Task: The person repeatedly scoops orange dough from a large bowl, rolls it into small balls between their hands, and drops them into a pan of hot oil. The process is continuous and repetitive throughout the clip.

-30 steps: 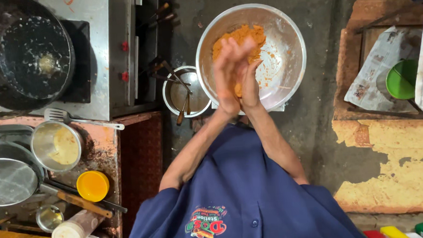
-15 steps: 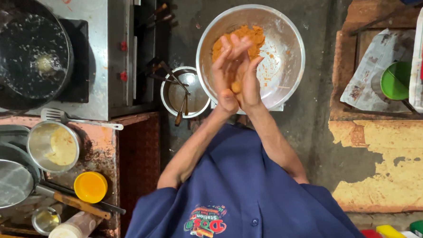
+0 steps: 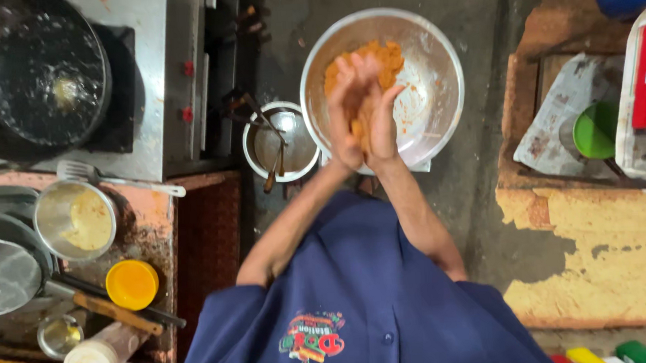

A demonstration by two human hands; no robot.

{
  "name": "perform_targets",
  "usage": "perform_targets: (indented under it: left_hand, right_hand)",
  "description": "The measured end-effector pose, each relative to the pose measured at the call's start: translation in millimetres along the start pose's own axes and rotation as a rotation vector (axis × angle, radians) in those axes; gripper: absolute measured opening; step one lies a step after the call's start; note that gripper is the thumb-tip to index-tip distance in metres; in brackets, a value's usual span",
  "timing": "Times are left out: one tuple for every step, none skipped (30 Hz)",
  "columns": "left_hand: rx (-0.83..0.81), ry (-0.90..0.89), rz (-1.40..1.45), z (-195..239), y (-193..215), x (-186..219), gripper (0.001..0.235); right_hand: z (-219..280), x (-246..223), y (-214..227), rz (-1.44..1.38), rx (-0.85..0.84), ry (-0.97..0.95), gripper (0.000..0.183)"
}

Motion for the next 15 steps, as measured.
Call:
perform_targets:
  left_hand:
    - [0.016, 0.007, 0.074, -5.8, 1.9, -3.5, 0.098]
    - [0.038, 0.033, 0.150, -3.2, 3.8, -4.8, 0.099]
    - [0.040, -0.011, 0.105, 1.9, 3.6, -1.5, 0.098]
    - [0.047, -0.055, 0.064, 3.7, 4.0, 0.2, 0.096]
    - [0.043, -0.068, 0.039, 10.5, -0.2, 2.4, 0.096]
    - [0.038, -0.087, 0.011, 9.5, 1.6, 2.8, 0.096]
    - [0.022, -0.074, 0.001, 13.2, -1.2, 4.1, 0.097]
    - [-0.003, -0.070, -0.011, 6.6, 0.2, 2.5, 0.097]
    - [0.002, -0.067, 0.030, 2.7, 1.2, 1.8, 0.099]
    - [0.010, -0.052, 0.073, 2.6, 1.8, 1.6, 0.100]
    - [0.017, -0.037, 0.117, 1.8, 3.5, 1.5, 0.102]
    - [0.012, -0.047, 0.069, 8.3, -0.7, 5.4, 0.099]
    - [0.006, -0.056, 0.021, 10.5, -1.9, 8.9, 0.097]
    - [-0.010, -0.068, 0.007, 12.9, -5.3, 12.9, 0.096]
    - [-0.026, -0.080, -0.007, 8.9, -5.3, 16.4, 0.095]
  right_hand:
    - [-6.0, -5.5, -1.5, 0.033, -0.032, 0.065, 0.103]
    - [-2.3, -1.3, -1.6, 0.014, 0.014, 0.012, 0.103]
    - [1.0, 3.1, -1.2, -0.005, 0.061, -0.041, 0.103]
    - [5.6, 5.7, 0.5, -0.019, 0.108, -0.098, 0.104]
    - [8.7, 3.5, -2.2, -0.045, 0.062, -0.074, 0.103]
    - [7.3, 0.9, -5.2, -0.071, 0.011, -0.047, 0.102]
    - [6.7, -2.0, -9.1, -0.097, -0.041, -0.020, 0.101]
    - [1.9, -6.4, -10.0, -0.080, -0.039, 0.014, 0.100]
    - [-2.7, -10.7, -10.9, -0.063, -0.036, 0.048, 0.099]
    - [-1.5, -12.8, -12.5, -0.048, -0.024, 0.075, 0.099]
    - [-2.7, -10.5, -14.0, -0.080, -0.019, 0.049, 0.099]
    - [1.5, -7.5, -15.0, -0.110, -0.011, 0.011, 0.099]
    - [7.2, -4.7, -15.9, -0.140, -0.003, -0.026, 0.100]
    - [6.4, -6.1, -17.0, -0.112, -0.016, 0.001, 0.100]
    - [5.7, -8.7, -18.2, -0.083, -0.030, 0.027, 0.100]
Point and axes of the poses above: each hand's wrist, its own z-axis away from the middle knuckle, its own y-axis out of the back of the hand, x = y × z, the point moved 5 cm from there along -z, towards the middle knuckle, and after that the axes turned 9 degrees about -x, right-handed, at the moved point
